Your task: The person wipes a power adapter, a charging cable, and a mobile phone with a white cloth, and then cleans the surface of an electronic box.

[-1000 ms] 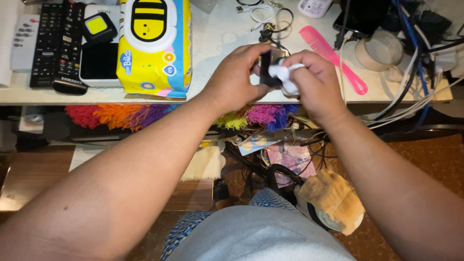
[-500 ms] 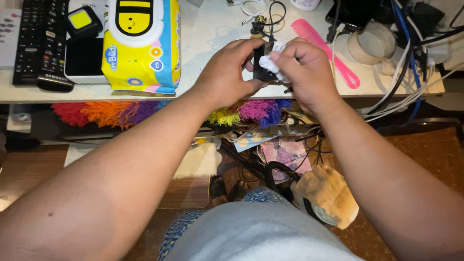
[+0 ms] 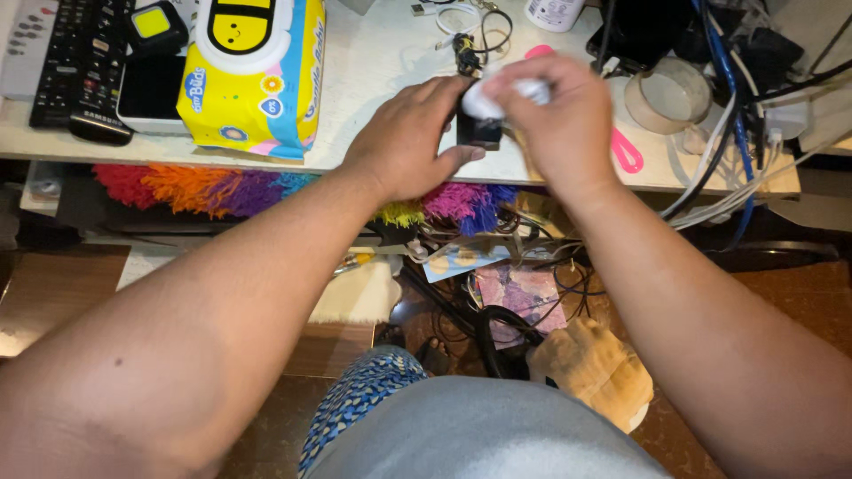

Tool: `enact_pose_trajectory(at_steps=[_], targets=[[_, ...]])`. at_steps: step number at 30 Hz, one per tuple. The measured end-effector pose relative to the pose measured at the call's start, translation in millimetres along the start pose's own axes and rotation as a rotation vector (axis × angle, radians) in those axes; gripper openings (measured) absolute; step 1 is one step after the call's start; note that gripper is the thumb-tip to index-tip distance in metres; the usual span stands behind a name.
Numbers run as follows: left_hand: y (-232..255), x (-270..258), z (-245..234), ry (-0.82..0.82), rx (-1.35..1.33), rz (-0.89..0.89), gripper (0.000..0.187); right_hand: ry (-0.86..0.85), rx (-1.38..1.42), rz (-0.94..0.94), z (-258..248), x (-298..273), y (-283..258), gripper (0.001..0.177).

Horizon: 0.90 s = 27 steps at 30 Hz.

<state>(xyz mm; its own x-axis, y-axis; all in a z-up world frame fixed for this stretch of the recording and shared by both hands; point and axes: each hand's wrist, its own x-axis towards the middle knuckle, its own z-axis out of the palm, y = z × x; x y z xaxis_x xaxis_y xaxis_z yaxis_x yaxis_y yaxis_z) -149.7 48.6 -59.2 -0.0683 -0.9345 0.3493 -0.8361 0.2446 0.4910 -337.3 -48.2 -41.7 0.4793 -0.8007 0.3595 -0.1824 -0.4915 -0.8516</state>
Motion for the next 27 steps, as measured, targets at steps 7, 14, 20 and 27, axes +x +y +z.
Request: enact_pose_trajectory(at_steps=[7,14,20,27], targets=[[7,-3,-4,-0.004,0.039,0.008,0.079,-0.147,-0.237,-0.008,-21,7,-12,0.026],[15,1,-5,-0.052,0.077,-0.047,0.081,-0.023,-0.247,-0.191,-22,24,-15,0.019],[12,1,-1,-0.089,0.086,-0.069,0.079,-0.111,-0.097,-0.119,-9,-4,-33,0.024],[8,0,-6,-0.029,-0.010,-0.029,0.083,-0.048,0.176,0.297,-6,4,-23,0.018]])
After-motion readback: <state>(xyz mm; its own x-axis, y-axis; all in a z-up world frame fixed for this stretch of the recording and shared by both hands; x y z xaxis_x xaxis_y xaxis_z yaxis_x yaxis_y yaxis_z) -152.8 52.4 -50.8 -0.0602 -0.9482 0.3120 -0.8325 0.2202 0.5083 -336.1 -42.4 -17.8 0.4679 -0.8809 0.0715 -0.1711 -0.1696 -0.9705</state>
